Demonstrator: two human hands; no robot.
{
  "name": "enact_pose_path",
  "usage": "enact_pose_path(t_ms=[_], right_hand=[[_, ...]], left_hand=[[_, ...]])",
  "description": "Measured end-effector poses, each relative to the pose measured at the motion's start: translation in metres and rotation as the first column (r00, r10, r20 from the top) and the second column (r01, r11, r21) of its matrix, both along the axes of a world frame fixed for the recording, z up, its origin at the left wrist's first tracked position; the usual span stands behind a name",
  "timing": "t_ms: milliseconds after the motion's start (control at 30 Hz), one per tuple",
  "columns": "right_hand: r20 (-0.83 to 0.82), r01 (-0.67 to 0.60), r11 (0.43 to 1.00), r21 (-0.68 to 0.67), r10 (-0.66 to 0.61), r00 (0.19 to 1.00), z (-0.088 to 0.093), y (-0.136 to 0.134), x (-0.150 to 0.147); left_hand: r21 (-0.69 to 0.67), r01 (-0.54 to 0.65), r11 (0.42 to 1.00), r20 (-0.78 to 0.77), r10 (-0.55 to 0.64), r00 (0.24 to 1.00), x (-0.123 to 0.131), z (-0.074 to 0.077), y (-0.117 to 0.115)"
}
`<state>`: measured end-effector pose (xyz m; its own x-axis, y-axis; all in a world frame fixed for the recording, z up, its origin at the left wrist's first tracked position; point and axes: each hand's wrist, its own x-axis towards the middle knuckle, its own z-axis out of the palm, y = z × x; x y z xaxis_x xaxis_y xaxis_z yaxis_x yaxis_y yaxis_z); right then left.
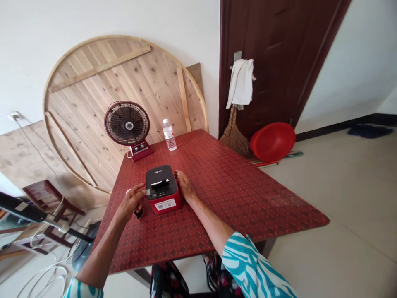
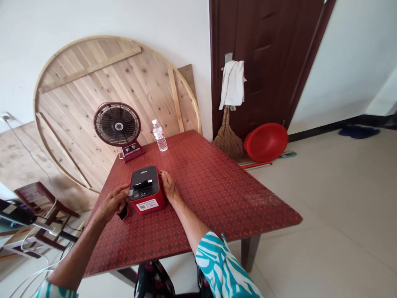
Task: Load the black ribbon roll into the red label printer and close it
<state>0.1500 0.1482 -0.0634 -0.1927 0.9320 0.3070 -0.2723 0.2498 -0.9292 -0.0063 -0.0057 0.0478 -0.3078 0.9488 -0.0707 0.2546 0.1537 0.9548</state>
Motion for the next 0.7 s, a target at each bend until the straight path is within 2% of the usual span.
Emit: enact_pose_path(t_ms=[233,700], right_hand=[[-0.003,0.002,1.000,-0.002,-0.002,1.000,0.0011,-0.0009,0.0000],[0.005,-0.010,1.000,-0.012,0.010,1.000,0.0041,-0.0033,0.0028]], left_hand=[[-0.059,0.082,0.995,0.134,-0.073,0.988,-0.0085,0.0016,0.0039],[-0.104,0.080,0.991,0.302,-0.045,0.952,-0.0060,0.0021,0.0062]])
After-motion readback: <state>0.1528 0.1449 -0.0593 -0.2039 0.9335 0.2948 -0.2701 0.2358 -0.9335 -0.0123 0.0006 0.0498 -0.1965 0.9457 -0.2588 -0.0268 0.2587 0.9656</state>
